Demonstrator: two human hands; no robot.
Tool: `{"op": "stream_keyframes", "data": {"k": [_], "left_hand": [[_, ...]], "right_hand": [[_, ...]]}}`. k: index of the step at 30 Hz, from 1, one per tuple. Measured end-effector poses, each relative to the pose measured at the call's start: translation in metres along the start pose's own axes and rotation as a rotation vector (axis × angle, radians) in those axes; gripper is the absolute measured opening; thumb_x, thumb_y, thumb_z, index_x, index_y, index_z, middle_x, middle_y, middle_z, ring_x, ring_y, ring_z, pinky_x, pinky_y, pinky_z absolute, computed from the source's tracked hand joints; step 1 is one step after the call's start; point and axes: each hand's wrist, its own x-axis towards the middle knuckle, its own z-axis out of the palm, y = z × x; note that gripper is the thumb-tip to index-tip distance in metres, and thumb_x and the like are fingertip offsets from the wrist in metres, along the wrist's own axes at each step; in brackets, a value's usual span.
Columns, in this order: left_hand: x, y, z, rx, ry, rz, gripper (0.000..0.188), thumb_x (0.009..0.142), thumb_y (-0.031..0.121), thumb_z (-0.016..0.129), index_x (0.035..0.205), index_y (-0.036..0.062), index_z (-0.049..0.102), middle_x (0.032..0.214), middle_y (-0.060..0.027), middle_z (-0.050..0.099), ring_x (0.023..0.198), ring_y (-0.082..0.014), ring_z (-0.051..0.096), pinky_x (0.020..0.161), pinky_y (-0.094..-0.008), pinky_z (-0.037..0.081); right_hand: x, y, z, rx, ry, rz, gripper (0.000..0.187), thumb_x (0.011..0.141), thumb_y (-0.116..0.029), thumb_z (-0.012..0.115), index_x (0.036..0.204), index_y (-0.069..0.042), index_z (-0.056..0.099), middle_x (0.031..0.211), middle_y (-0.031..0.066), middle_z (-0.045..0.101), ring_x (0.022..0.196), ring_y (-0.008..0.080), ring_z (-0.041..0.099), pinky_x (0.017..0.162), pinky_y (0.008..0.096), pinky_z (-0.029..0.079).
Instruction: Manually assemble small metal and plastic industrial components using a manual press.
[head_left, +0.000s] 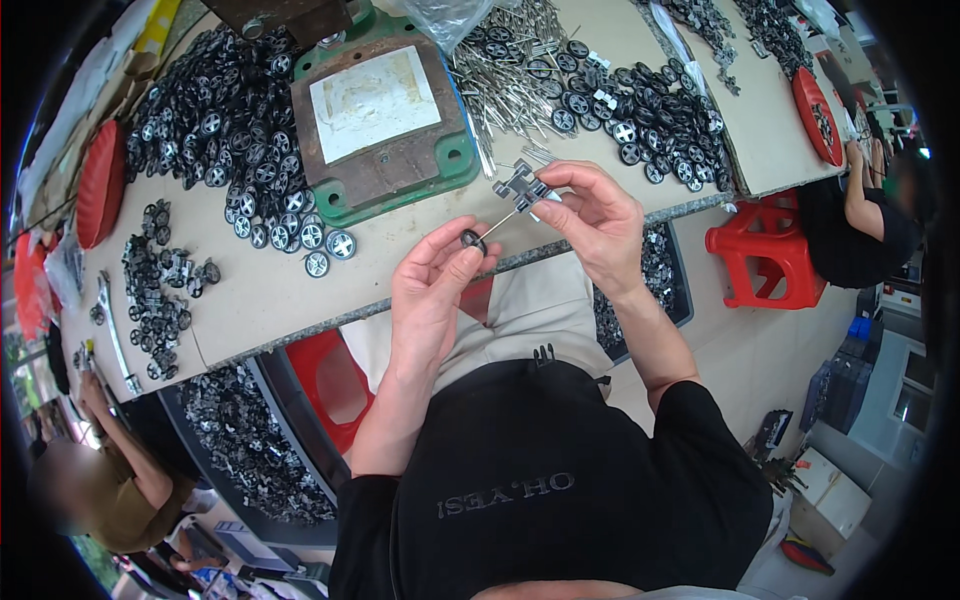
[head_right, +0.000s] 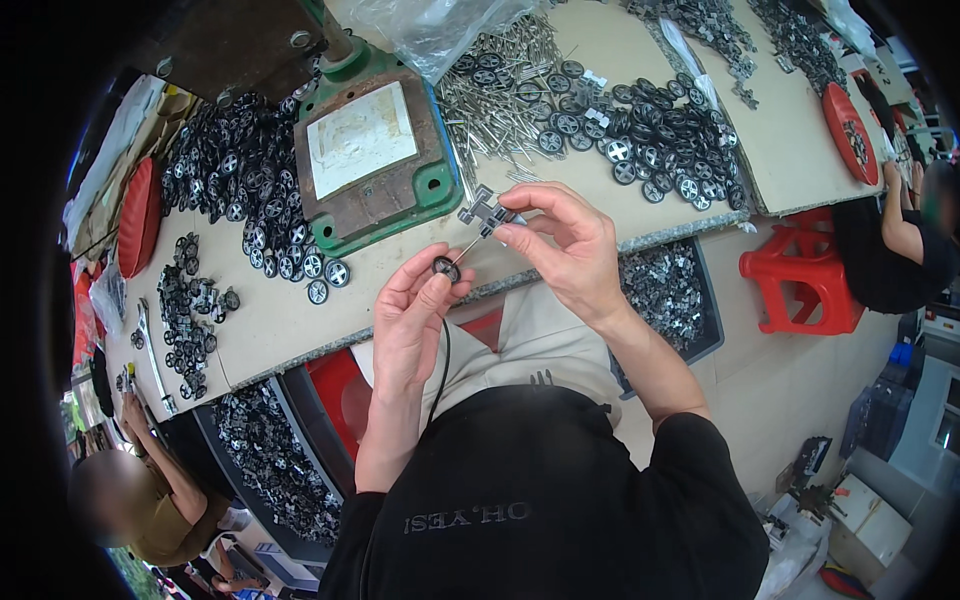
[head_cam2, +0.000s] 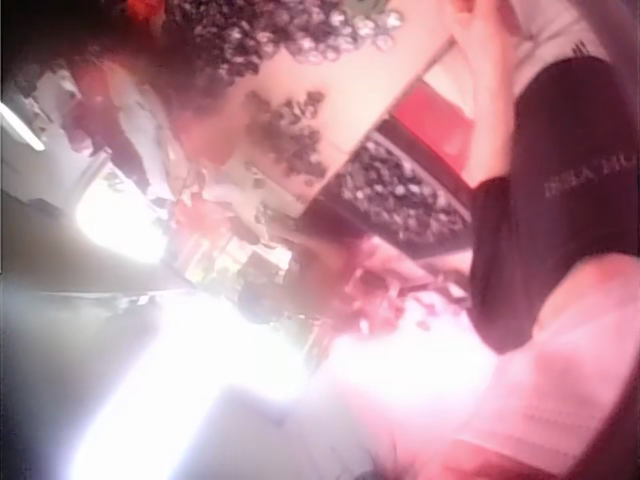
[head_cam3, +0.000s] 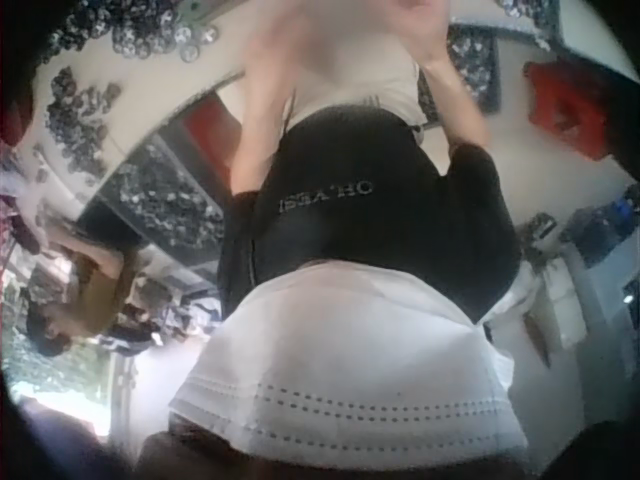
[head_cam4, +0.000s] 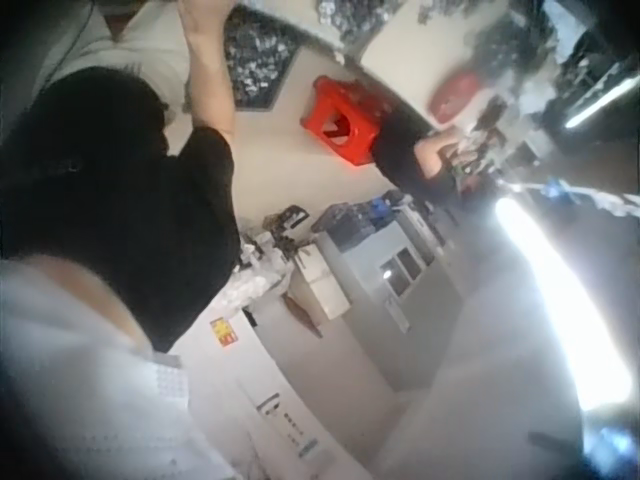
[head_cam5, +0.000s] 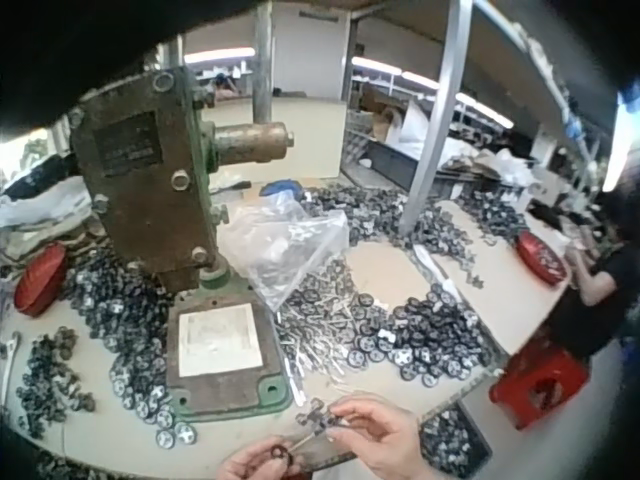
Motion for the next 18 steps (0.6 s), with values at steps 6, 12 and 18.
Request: {"op": "stream_keyframes", "data": {"k": [6,12,18], "left_hand": [[-0.0037,0.0005,0.0030,0.170,0.052,0.143,0.031,0.083,-0.001,0.060,0.112,-0.0037,0.054,0.105,-0.0120,0.061,0.091,-0.0212,0.062,0.082,-0.0298,0.050],[-0.0027,0.0019,-0.0001,0.031,0.005,-0.002,0.029,0.083,-0.001,0.059,0.112,-0.0042,0.054,0.102,-0.0117,0.062,0.091,-0.0204,0.062,0.081,-0.0296,0.051],[-0.0037,-0.0001,0.0000,0.267,0.055,0.180,0.029,0.084,0.001,0.059,0.111,-0.0042,0.055,0.100,-0.0123,0.062,0.089,-0.0220,0.063,0.079,-0.0296,0.052]], "right_hand": [[-0.0027,0.0041,-0.0007,0.064,0.006,0.045,0.026,0.077,0.008,0.063,0.102,0.003,0.058,0.104,0.0100,0.055,0.094,0.0143,0.057,0.078,0.0249,0.051],[-0.0021,0.0034,-0.0011,0.046,-0.009,0.023,0.028,0.077,0.008,0.062,0.104,0.004,0.056,0.105,0.0086,0.055,0.095,0.0139,0.056,0.079,0.0251,0.050],[-0.0015,0.0056,-0.0021,0.072,-0.017,0.056,0.027,0.077,0.008,0.062,0.104,0.005,0.056,0.104,0.0087,0.055,0.093,0.0141,0.057,0.079,0.0256,0.050]]}}
